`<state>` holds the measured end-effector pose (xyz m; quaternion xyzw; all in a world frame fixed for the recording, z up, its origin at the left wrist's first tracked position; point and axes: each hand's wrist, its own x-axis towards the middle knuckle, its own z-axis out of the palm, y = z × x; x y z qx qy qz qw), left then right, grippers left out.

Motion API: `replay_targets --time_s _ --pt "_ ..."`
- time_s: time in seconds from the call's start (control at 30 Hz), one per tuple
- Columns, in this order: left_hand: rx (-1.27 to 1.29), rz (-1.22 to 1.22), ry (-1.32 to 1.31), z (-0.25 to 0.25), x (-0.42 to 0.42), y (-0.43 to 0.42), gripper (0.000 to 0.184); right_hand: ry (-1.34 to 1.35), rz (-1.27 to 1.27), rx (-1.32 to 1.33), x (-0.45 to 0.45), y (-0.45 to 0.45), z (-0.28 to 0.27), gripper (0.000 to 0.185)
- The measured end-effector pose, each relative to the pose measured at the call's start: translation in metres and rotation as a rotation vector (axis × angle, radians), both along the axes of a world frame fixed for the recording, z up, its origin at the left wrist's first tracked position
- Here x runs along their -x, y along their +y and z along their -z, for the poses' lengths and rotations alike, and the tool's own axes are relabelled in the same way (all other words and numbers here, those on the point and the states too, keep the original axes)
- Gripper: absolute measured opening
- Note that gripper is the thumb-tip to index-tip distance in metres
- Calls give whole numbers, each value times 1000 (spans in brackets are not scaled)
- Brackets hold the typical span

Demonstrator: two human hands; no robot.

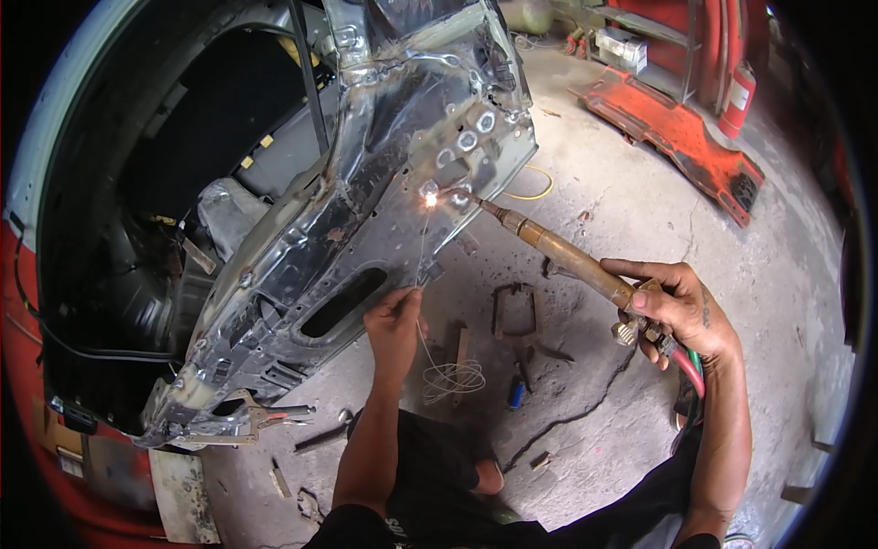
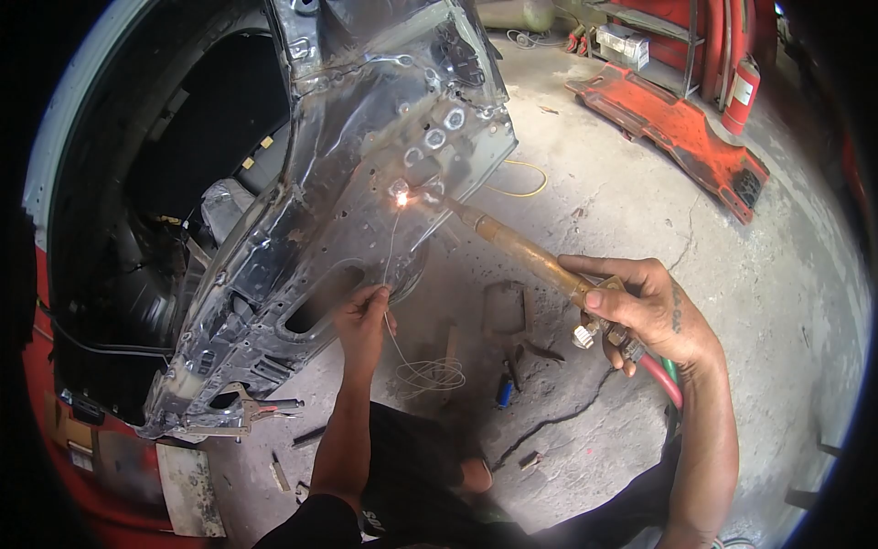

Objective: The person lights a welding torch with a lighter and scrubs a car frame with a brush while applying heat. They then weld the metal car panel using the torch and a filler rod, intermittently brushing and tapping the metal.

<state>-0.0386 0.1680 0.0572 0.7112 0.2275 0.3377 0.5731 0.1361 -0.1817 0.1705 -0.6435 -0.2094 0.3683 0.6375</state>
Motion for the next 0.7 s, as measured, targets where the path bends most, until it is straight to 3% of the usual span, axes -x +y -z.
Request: replay_targets --time_s 0.7 --pt "-9 -11 3 -2 0 -1 14 -58 -64 54 -2 2 1 71"
